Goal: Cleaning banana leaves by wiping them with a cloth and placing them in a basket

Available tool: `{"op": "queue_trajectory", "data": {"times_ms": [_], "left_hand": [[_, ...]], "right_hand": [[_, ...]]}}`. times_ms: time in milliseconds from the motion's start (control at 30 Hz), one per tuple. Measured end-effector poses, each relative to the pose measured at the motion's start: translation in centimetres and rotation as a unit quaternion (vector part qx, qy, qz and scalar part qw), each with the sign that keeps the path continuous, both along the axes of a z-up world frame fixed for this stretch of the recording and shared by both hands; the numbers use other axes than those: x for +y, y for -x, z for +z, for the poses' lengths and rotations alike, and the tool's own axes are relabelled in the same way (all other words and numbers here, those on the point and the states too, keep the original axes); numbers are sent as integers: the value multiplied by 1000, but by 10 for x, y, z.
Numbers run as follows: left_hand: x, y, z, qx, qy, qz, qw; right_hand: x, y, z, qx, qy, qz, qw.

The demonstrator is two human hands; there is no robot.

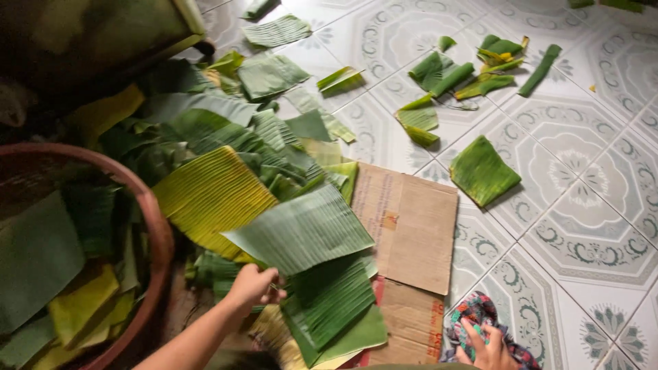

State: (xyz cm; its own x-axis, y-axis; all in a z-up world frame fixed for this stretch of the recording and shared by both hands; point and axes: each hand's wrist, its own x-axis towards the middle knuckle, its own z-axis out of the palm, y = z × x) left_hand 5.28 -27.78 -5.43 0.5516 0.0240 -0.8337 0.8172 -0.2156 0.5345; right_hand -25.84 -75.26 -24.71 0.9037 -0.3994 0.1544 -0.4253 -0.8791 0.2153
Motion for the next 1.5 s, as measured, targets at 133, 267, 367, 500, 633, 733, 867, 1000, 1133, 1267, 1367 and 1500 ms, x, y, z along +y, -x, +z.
{"op": "queue_trajectory", "data": {"times_ms": [133, 267, 367, 500, 633, 733, 867, 1000, 1133, 1267, 1367, 1500], "left_hand": [[36, 5, -4, 124, -35, -100, 987], [61, -5, -139, 26, -114, -309, 944], [63, 4, -162, -10, -158, -350, 923], [63, -2, -109, -6, -180, -371, 911], [52, 1, -84, -11, -157, -363, 918], [56, 0, -99, -20, -165, -353, 921], [53, 0, -96, 23, -122, -277, 953], [61, -2, -155, -51, -170, -356, 918], [46, 1, -58, -151, -243, -353, 891], [21, 10, -12, -523, -398, -290, 696], [-12, 40, -23, -629, -335, -323, 622], [-33, 73, -21, -212, -86, -659, 716]], "right_hand": [[-2, -129, 98, 317, -236, -133, 909], [117, -230, 217, -62, -300, -146, 941], [246, -264, 213, -84, -256, 105, 957], [362, -271, 167, 355, -374, 209, 831], [325, -349, 101, 111, -448, -45, 886], [335, -342, 123, 168, -409, -107, 891], [332, -266, 179, 335, -323, 138, 875], [190, -230, 70, 231, -334, -45, 912], [146, -186, 98, 259, -331, -35, 907], [145, -173, 175, 337, -258, -84, 901], [143, -174, 180, 374, -334, -172, 848], [133, -181, 159, 398, -314, -152, 849]]}}
